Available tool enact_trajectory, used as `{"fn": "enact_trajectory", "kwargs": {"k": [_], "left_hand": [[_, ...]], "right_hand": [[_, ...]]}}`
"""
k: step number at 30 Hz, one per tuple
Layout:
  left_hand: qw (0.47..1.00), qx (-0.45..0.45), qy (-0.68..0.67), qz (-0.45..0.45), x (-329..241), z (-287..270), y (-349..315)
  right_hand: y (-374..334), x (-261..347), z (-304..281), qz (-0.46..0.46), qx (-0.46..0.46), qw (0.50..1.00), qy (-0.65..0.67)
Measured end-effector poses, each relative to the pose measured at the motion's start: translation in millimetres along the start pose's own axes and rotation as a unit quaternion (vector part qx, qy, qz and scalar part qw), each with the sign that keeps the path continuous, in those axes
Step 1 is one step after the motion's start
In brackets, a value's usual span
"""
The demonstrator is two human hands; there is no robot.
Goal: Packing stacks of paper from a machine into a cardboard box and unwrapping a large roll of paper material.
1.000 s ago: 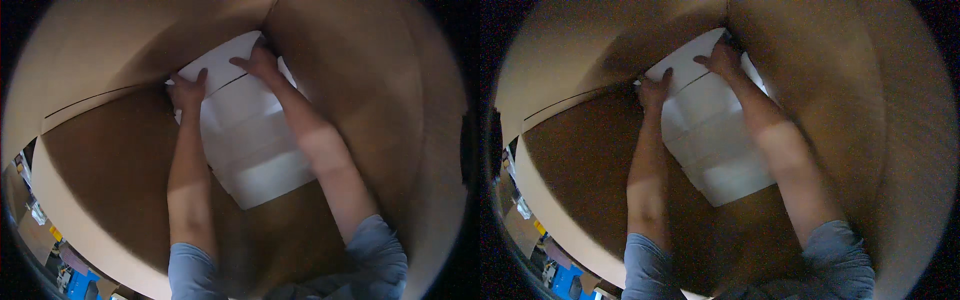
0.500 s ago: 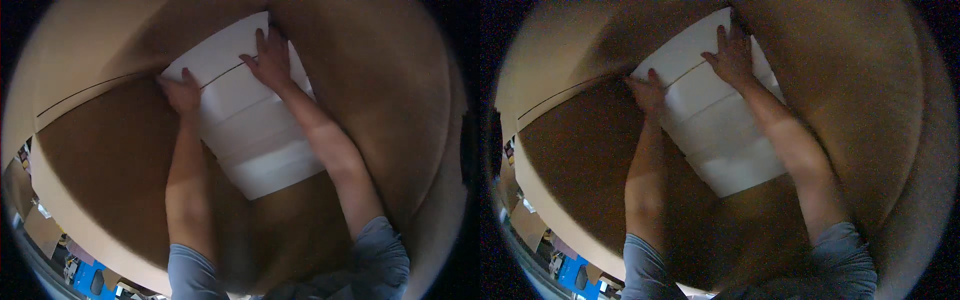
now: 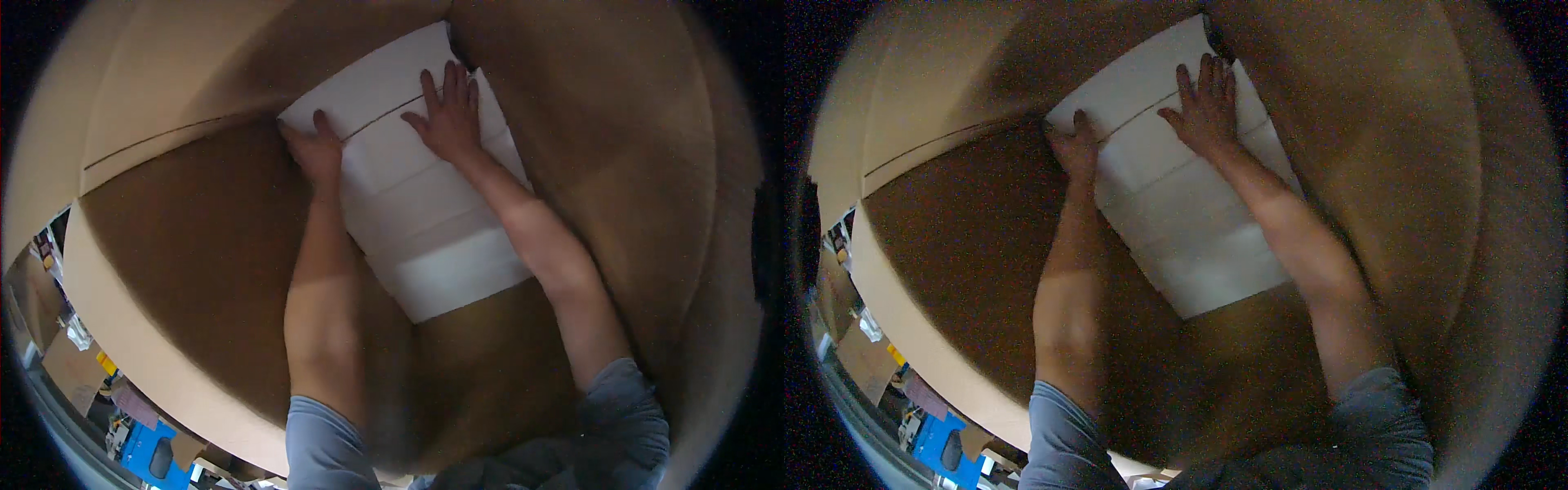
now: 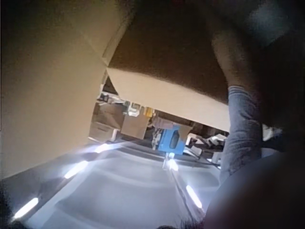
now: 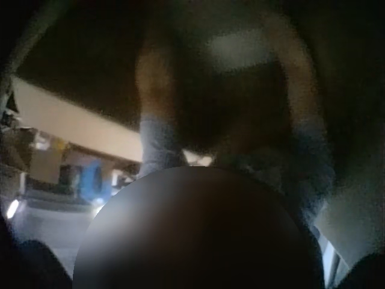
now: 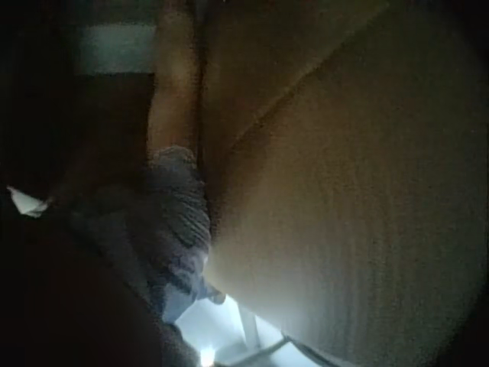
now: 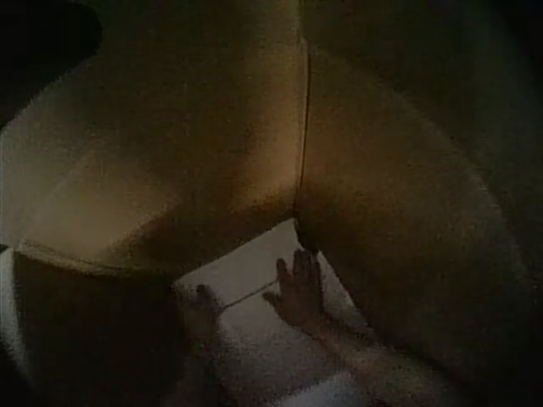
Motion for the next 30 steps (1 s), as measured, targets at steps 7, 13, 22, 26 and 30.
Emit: {"fn": "enact_trajectory", "kwargs": {"k": [7, 13, 22, 26, 30], "left_hand": [[0.997, -0.028, 0.069, 0.022, -54.2, -36.8, -26.4], [0.998, 0.053, 0.009, -0.011, -138.0, -51.5, -109.6], [0.945, 0.314, 0.088, 0.014, -192.5, -140.0, -246.7], [0.887, 0.456, 0.055, -0.05, -215.8, -210.8, -317.4], [0.883, 0.469, 0.022, 0.013, -213.4, -291.3, -366.8]], "right_hand": [[13.4, 9.2, -29.4, 0.033, -0.002, 0.999, -0.04], [12.2, 7.0, -43.7, 0.019, 0.09, 0.994, -0.06], [-59.8, 45.7, -93.3, 0.14, 0.283, 0.946, 0.075], [-137.9, 46.8, -140.9, 0.212, 0.407, 0.866, 0.199], [-204.9, 78.6, -239.1, 0.144, 0.313, 0.896, 0.28]]}}
Point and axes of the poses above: each hand's wrist, its own y-axis towards the middle knuckle, its own z-axis out of the palm, x = y × z, the point moved 4 cm from there along y, towards the middle knuckle, and after that the axes turned 2 degrees about -z, right-handed, at the moved point
